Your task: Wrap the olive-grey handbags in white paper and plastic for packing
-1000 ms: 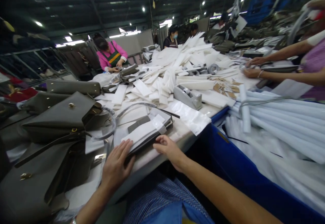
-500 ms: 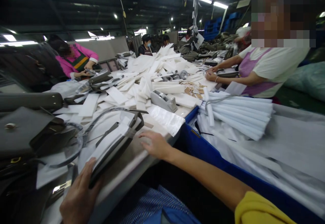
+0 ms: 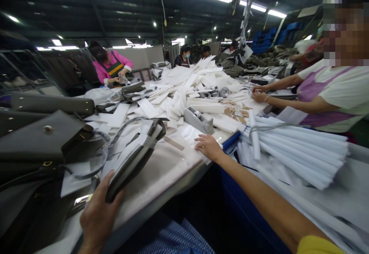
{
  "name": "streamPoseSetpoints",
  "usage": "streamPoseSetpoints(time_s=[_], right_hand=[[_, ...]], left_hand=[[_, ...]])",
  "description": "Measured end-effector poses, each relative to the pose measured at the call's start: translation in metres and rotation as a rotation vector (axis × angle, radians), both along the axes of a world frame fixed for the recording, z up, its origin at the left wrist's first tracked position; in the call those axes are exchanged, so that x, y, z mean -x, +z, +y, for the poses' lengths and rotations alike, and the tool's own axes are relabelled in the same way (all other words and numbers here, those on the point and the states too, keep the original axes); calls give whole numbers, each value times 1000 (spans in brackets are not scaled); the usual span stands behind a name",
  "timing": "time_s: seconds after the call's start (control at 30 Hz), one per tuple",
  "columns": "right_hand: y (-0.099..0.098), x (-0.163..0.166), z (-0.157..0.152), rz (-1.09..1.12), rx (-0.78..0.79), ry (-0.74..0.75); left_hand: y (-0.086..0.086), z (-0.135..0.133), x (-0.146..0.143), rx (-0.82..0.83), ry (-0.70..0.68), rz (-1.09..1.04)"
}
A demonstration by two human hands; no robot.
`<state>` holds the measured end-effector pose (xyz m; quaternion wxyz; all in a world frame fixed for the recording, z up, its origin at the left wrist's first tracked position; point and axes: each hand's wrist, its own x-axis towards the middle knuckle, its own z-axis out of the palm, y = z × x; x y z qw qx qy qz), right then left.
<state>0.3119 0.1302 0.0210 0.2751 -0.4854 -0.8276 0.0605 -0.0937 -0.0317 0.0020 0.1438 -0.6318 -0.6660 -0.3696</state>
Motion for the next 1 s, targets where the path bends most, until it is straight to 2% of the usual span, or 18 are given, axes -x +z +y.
streamPoseSetpoints(time_s=[0.1,0.23,0.33,0.4,0.47,0.6,0.7,0.77,0.83,0.9,1.0], right_hand=[[12,12,-10,52,-27,-44],[25,45,-59,198,21,-38],[28,71,-103,307,234,126],[26,83,-118,304,336,252],[20,90,-116,295,304,242],[-4,107,-78,174,100,-16],[-23,127,-56,-21,107,-111],[-30,141,-52,-92,121,-134],[-32,153,-55,-114,118,-118],[-29,160,-64,-115,133,-29],[-22,167,-79,-80,183,244]], left_hand=[[1,1,-1,0,-15,6],[4,2,-3,-8,-3,-20],[6,2,-2,0,4,-41],[6,3,-1,5,12,-47],[7,3,-1,1,15,-49],[8,3,-2,-22,-3,-43],[8,3,-2,-34,-7,-54],[7,3,-1,-41,-2,-74],[6,3,1,-51,0,-92],[5,3,2,-60,-4,-106],[4,4,3,-67,-21,-119]])
